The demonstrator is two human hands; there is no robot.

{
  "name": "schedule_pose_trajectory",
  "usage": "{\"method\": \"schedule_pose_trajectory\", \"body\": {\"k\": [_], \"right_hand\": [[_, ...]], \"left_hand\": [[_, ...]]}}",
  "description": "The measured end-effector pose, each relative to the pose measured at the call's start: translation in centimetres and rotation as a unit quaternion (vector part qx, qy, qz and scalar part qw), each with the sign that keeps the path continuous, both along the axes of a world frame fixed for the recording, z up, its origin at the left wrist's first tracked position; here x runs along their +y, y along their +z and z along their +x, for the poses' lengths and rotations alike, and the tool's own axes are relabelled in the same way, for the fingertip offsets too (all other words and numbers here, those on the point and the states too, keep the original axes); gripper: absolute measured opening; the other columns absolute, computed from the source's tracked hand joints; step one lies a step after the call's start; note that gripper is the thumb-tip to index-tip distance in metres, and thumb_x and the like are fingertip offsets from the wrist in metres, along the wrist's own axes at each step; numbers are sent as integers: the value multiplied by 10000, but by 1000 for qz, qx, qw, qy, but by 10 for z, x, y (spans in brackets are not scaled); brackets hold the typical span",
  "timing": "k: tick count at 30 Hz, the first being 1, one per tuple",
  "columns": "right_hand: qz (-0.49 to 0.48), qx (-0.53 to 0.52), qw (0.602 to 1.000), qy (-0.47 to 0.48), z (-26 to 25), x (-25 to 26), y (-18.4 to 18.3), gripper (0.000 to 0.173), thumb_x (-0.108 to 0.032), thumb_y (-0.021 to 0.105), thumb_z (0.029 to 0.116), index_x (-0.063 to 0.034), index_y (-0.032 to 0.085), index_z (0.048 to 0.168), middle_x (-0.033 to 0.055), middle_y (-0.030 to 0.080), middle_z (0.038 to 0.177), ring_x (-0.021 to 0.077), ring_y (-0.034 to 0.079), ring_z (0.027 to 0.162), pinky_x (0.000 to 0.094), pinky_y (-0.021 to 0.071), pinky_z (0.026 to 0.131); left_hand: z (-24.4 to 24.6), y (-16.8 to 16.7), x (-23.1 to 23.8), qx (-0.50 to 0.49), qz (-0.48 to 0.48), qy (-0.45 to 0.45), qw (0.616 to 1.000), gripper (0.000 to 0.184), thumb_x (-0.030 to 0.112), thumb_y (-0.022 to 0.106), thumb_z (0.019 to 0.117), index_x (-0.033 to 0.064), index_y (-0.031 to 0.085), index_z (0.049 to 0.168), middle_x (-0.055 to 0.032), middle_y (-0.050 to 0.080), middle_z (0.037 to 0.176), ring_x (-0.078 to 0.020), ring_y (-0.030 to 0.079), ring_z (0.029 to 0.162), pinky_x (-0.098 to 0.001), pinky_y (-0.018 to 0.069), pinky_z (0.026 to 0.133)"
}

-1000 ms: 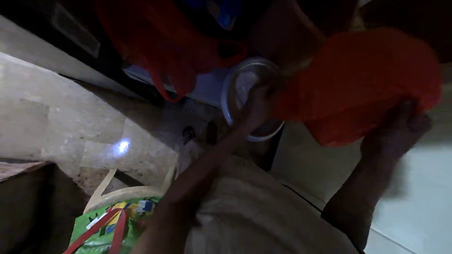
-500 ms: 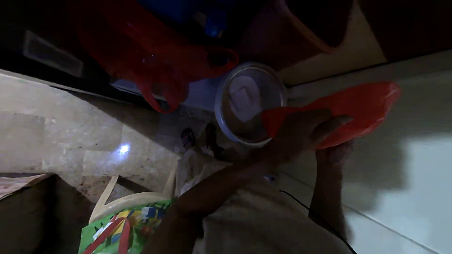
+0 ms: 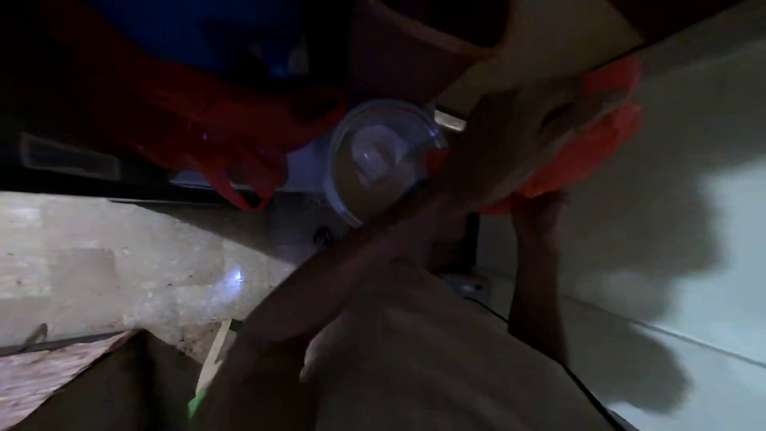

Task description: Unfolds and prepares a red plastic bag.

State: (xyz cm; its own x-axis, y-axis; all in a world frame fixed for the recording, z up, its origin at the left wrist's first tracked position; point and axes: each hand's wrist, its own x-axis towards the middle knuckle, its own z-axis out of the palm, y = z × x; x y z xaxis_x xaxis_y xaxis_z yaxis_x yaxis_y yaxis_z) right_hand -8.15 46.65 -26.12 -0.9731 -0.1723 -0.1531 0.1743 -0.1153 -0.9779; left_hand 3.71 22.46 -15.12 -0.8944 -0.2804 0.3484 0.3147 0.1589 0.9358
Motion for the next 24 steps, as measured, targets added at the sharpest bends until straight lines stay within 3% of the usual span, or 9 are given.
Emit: {"method": "schedule_pose_trajectory", "body": {"k": [2, 5, 8, 14, 17, 21, 22, 23, 24], "right_hand": [[6, 23, 999, 36, 3, -2, 6, 273, -305, 366, 1125, -132, 541, 1243, -14, 675, 1044, 101, 675, 982, 337, 592, 884], [-6, 24, 998, 57, 6, 1, 10, 268, -325, 434, 1112, -152, 554, 1278, -36, 683, 1097, 85, 676, 1041, 313, 585, 937], [-35, 26, 999, 19, -3, -4, 10, 289, -291, 466, 1105, -81, 568, 1275, 43, 696, 1089, 169, 692, 1026, 414, 596, 927], [-32, 18, 999, 12, -8, -12, 15, 279, -278, 455, 1106, -79, 565, 1268, 33, 690, 1074, 155, 688, 1010, 393, 595, 918], [-21, 12, 1000, 12, -9, -16, 15, 252, -280, 442, 1110, -97, 564, 1233, 0, 688, 1026, 111, 691, 971, 345, 605, 882], [-9, 3, 1000, 10, -11, -20, 20, 278, -317, 474, 1100, -99, 600, 1217, 13, 701, 1015, 121, 697, 955, 358, 611, 862], [-14, 0, 1000, 14, -9, -22, 26, 276, -313, 468, 1101, -99, 592, 1223, 18, 697, 1023, 134, 694, 964, 376, 610, 866], [-20, 2, 1000, 15, -8, -24, 31, 274, -305, 460, 1103, -96, 588, 1225, 23, 696, 1024, 143, 692, 967, 390, 608, 869], [-34, 10, 999, 20, -7, -26, 35, 259, -287, 451, 1105, -97, 590, 1214, 22, 701, 1018, 145, 695, 965, 393, 608, 872]], "left_hand": [[-7, 15, -9, -39, -59, -31, 997, 387, 314, 528, 1080, 62, 624, 802, 7, 511, 705, -69, 488, 638, -243, 416, 621], [-16, 34, -18, -55, -127, -44, 989, 393, 346, 528, 1077, 81, 627, 804, 24, 511, 716, -52, 487, 646, -232, 413, 618], [-21, 43, -22, -60, -137, -34, 988, 406, 347, 549, 1068, 114, 568, 737, 51, 466, 659, -29, 448, 584, -208, 383, 560], [-15, 58, -24, -79, -129, -30, 988, 414, 365, 576, 1056, 139, 573, 709, 74, 470, 639, -11, 459, 574, -192, 395, 551], [-10, 74, -24, -88, -136, -40, 986, 387, 357, 576, 1056, 117, 609, 754, 68, 490, 651, 6, 472, 581, -168, 402, 550], [-13, 100, -23, -79, -144, -20, 986, 220, 269, 676, 1009, 82, 712, 900, 28, 625, 745, 0, 605, 676, -182, 527, 626], [-26, 95, -26, -63, -172, -25, 983, 201, 251, 675, 1009, 96, 715, 888, 29, 633, 755, -11, 615, 693, -204, 541, 638], [-57, 67, -33, 22, -209, -26, 977, 199, 234, 679, 1003, 122, 717, 844, 40, 622, 734, -14, 603, 665, -213, 530, 593], [-120, 12, -46, 232, -215, -33, 948, 185, 199, 696, 967, 143, 732, 795, 46, 615, 692, -5, 577, 593, -184, 481, 469]]}}
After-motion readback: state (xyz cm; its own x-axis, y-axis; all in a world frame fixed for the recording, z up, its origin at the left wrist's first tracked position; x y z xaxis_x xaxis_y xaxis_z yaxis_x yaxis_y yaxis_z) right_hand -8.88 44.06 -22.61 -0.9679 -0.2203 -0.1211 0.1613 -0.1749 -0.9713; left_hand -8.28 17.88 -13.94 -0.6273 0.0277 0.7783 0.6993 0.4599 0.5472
